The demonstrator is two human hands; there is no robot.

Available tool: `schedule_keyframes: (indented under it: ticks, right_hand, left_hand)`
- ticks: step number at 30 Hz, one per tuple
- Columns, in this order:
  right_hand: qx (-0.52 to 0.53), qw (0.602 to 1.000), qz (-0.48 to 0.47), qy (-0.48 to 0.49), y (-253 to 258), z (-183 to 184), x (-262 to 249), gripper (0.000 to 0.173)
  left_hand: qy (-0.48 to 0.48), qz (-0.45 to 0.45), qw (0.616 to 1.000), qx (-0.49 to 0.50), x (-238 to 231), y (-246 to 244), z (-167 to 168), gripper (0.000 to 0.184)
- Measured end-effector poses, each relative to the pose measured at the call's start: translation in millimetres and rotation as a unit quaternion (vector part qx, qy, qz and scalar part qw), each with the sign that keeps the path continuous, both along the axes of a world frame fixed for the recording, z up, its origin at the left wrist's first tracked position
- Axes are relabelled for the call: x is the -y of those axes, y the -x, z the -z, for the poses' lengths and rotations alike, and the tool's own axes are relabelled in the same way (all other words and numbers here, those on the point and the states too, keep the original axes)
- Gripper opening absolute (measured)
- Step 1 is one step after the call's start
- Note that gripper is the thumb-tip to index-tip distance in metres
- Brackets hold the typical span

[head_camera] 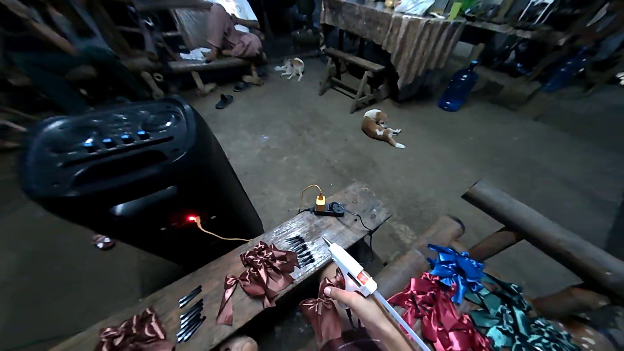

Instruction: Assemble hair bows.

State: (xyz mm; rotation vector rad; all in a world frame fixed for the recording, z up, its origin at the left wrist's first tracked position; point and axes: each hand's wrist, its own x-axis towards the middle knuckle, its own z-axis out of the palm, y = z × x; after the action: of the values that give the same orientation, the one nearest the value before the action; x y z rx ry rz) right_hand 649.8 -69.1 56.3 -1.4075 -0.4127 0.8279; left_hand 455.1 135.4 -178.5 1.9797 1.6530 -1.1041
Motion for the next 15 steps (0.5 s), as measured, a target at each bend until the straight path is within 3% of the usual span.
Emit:
schedule_keyframes:
  ticks: [2,6,11,15]
  right_hand:
    - [0.001,1.000,-0.004,0.003,2,-2,-1,0.012]
    - [0.011,1.000,-0.024,0.007,1,-3,-1,0.009]
    - [0.008,1.000,0.004,0.008,0,2,1,0.012]
    - [0.005,1.000,0.000,0.013,2,3,-2,0.016]
  left_hand:
    - [-0.006,-0.022,0.999,0.037,8,-2,-15,0.047]
    - [-0.029,-0.109,0.990,0.089,9,-5,-9,0.041]
    - [-0.020,-0.043,0.998,0.044,-1,3,9,0.044]
    - [-0.044,-0.113,0.991,0.064,-3,-2,10,0.046]
